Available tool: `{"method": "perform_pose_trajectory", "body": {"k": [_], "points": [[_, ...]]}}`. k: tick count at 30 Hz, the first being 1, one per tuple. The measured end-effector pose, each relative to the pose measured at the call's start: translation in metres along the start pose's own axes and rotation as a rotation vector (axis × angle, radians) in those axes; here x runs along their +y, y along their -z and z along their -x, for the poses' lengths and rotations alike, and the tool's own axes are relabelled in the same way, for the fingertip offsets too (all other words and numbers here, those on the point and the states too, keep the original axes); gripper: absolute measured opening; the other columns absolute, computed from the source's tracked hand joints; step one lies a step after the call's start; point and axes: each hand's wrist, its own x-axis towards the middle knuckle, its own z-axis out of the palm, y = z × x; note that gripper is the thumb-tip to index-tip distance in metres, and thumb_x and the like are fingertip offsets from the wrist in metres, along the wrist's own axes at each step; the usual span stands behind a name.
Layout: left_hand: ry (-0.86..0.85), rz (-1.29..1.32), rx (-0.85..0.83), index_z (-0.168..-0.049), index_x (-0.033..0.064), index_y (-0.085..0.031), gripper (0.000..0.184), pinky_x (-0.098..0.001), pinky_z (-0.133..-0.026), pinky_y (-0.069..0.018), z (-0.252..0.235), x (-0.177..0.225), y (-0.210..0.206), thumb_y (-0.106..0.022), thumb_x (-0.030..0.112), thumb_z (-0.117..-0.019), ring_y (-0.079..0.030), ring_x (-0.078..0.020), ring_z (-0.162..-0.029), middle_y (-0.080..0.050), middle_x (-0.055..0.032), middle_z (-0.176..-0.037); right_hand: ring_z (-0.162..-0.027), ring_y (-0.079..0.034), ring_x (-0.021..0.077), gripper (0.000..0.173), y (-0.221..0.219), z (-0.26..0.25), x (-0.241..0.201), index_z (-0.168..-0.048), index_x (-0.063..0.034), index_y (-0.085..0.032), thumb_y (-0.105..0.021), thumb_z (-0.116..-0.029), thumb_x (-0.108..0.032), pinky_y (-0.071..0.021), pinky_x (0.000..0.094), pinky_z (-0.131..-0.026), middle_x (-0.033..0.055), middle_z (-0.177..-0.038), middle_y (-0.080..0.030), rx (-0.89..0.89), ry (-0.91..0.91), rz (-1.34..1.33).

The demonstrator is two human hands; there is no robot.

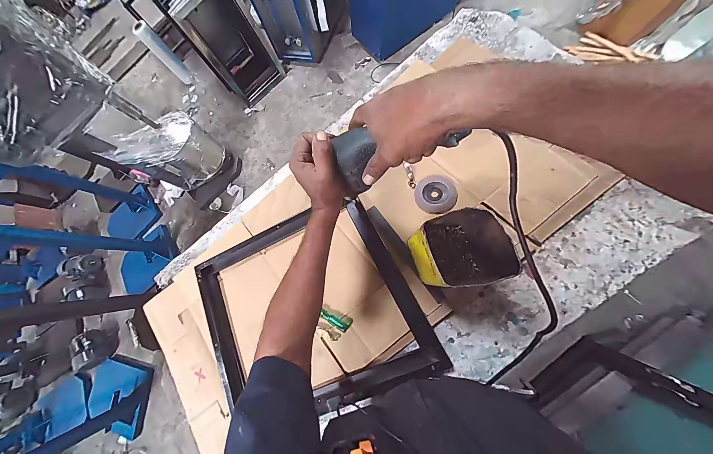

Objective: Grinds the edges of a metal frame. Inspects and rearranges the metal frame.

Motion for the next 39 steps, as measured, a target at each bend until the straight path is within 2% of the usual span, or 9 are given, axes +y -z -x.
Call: {"method": "perform_pose_trajectory", "body": {"k": [6, 10, 13, 18, 23, 26, 27, 33, 39], "points": [[-0.017, 0.004, 0.002, -0.081, 0.0075, -0.058, 0.027, -0.0310, -0.059, -0.0553, -0.001, 0.005, -0.001, -0.045, 0.018, -0.1026, -0.061, -0.0119, -0.061, -0.060, -0.0016, -0.067, -0.051, -0.055, 0.0183, 0.060, 0.002, 0.003, 0.000, -0.128, -0.0109, -0.060, -0.083, -0.0856, -0.047, -0.0489, 0.0380, -0.050, 0.0074, -0.069, -0.062, 0.011, 0.011, -0.004], [-0.016, 0.004, 0.002, -0.083, 0.0062, -0.060, 0.029, -0.0314, -0.059, -0.0562, -0.002, 0.007, -0.001, -0.049, 0.024, -0.1025, -0.062, -0.0127, -0.061, -0.060, -0.0025, -0.067, -0.055, -0.057, 0.0198, 0.068, 0.003, 0.007, -0.003, -0.135, -0.0108, -0.057, -0.083, -0.0853, -0.048, -0.0510, 0.0411, -0.053, 0.0086, -0.072, -0.063, 0.024, 0.004, 0.002], [-0.006, 0.014, 0.005, -0.082, 0.0068, -0.059, 0.027, -0.0317, -0.060, -0.0560, -0.002, 0.009, -0.001, -0.047, 0.020, -0.1022, -0.062, -0.0125, -0.060, -0.060, -0.0019, -0.067, -0.052, -0.056, 0.0179, 0.063, 0.005, 0.009, -0.004, -0.131, -0.0111, -0.060, -0.082, -0.0862, -0.049, -0.0499, 0.0387, -0.050, 0.0066, -0.069, -0.062, 0.021, 0.009, 0.010], [0.002, 0.017, 0.008, -0.080, 0.0078, -0.058, 0.027, -0.0317, -0.059, -0.0554, -0.004, 0.014, -0.003, -0.046, 0.017, -0.1022, -0.061, -0.0125, -0.060, -0.059, -0.0019, -0.066, -0.051, -0.055, 0.0179, 0.063, 0.009, 0.012, -0.007, -0.133, -0.0111, -0.058, -0.082, -0.0871, -0.047, -0.0502, 0.0385, -0.050, 0.0071, -0.068, -0.062, 0.024, 0.010, 0.022], [-0.015, 0.028, 0.007, -0.079, 0.0088, -0.056, 0.027, -0.0312, -0.059, -0.0554, -0.009, 0.022, -0.007, -0.045, 0.017, -0.1022, -0.061, -0.0121, -0.060, -0.059, -0.0015, -0.065, -0.050, -0.056, 0.0174, 0.051, 0.015, 0.020, -0.011, -0.118, -0.0099, -0.063, -0.081, -0.0878, -0.047, -0.0508, 0.0372, -0.050, 0.0061, -0.067, -0.062, 0.039, -0.005, 0.047], [-0.031, 0.046, -0.021, -0.080, 0.0089, -0.056, 0.027, -0.0315, -0.059, -0.0559, -0.012, 0.033, -0.009, -0.046, 0.019, -0.1028, -0.062, -0.0117, -0.061, -0.060, -0.0014, -0.066, -0.045, -0.054, 0.0165, 0.044, 0.021, 0.039, -0.019, -0.082, -0.0088, -0.067, -0.080, -0.0878, -0.050, -0.0491, 0.0363, -0.046, 0.0049, -0.058, -0.061, 0.065, -0.037, 0.050], [-0.035, 0.049, -0.033, -0.080, 0.0092, -0.056, 0.027, -0.0311, -0.060, -0.0560, -0.012, 0.038, -0.010, -0.046, 0.020, -0.1026, -0.062, -0.0114, -0.061, -0.060, -0.0011, -0.066, -0.044, -0.053, 0.0159, 0.045, 0.023, 0.046, -0.021, -0.078, -0.0090, -0.065, -0.079, -0.0880, -0.051, -0.0485, 0.0356, -0.045, 0.0044, -0.057, -0.061, 0.065, -0.046, 0.048], [-0.023, 0.004, -0.053, -0.081, 0.0070, -0.056, 0.025, -0.0319, -0.056, -0.0549, 0.015, 0.070, -0.012, -0.045, 0.015, -0.1025, -0.061, -0.0126, -0.058, -0.058, -0.0023, -0.065, -0.043, -0.053, 0.0134, 0.040, 0.007, 0.078, -0.024, -0.084, -0.0114, -0.066, -0.082, -0.0860, -0.048, -0.0469, 0.0306, -0.044, 0.0023, -0.060, -0.064, 0.049, -0.061, -0.011], [0.052, 0.068, -0.085, -0.081, 0.0086, -0.056, 0.026, -0.0312, -0.059, -0.0549, 0.068, 0.092, -0.010, -0.047, 0.018, -0.1029, -0.061, -0.0120, -0.060, -0.059, -0.0014, -0.066, -0.047, -0.058, 0.0158, 0.044, -0.030, 0.121, -0.030, -0.082, -0.0106, -0.067, -0.076, -0.0895, -0.053, -0.0532, 0.0377, -0.049, 0.0029, -0.060, -0.063, 0.000, -0.077, 0.034]]}}
